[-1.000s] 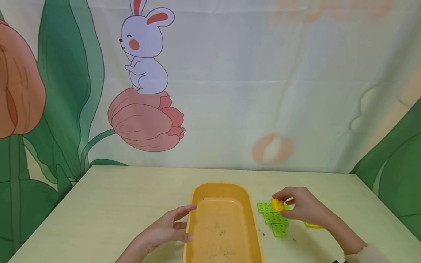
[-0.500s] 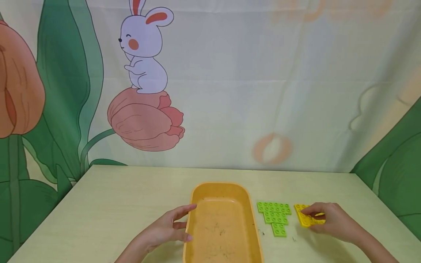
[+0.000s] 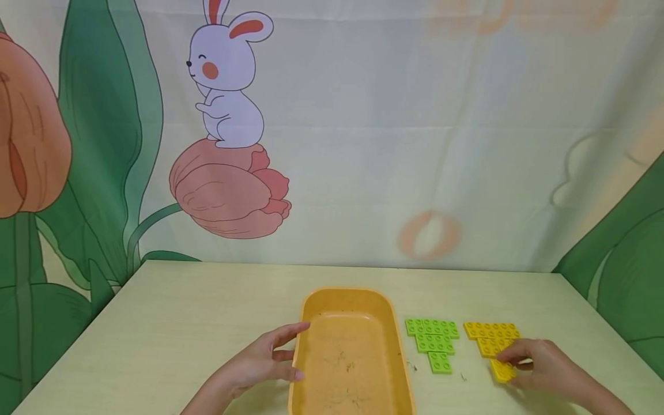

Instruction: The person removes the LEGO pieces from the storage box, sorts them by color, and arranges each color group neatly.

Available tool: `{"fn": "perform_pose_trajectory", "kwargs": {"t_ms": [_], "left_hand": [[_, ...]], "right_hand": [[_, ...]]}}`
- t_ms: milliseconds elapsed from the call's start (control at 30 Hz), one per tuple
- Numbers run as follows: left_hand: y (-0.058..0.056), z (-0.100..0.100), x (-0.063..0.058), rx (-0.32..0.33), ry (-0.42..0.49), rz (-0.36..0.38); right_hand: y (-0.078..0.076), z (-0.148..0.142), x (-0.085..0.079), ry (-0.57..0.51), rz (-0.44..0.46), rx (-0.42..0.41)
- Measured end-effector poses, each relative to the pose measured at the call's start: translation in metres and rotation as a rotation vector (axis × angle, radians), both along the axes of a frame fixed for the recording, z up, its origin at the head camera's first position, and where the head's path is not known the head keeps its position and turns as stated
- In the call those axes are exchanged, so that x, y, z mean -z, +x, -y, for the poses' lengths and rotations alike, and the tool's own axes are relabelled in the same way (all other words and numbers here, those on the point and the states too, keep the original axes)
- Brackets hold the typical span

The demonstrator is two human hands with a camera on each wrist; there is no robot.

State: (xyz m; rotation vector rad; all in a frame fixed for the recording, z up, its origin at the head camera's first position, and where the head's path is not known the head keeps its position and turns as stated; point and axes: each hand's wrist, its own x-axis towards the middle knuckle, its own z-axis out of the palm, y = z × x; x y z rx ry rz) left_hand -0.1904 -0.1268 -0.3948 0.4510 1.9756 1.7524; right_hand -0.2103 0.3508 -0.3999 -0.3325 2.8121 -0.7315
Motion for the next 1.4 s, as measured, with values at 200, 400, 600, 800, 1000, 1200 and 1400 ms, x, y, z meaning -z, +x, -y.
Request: {"fn": "perform_pose_trajectory", "kwargs": {"t_ms": [200,400,600,800,1000,1200,1400], "left_hand": [[0.000,0.001,0.000,0.002,-0.003,-0.005],[0.000,0.000,0.000,0.007,0.002,0.006],[0.000,0.000,0.000,0.010,0.008,0.009],[0.000,0.001,0.000,0.004,-0.002,0.004],[0.001,0.001,-0.001,0.005,-0.002,-0.005],[0.000,0.001,0.001,0.005,0.004,-0.001],[0.000,0.001,0.001,0.005,0.000,-0.001]], "right_hand": [[0.001,0.005,0.006,0.034,0.019,0.097],[-0.001,0.005,0.008,0.062,0.012,0.124],[-0.001,0.000,0.010,0.070,0.031,0.155],[-0.003,-0.003,0.011,0.071,0.029,0.158],[-0.006,-0.004,0.011,0.081,0.013,0.144],[-0.008,-0.006,0.011,0.080,0.015,0.148],[-0.008,-0.006,0.009,0.072,0.002,0.113]]}}
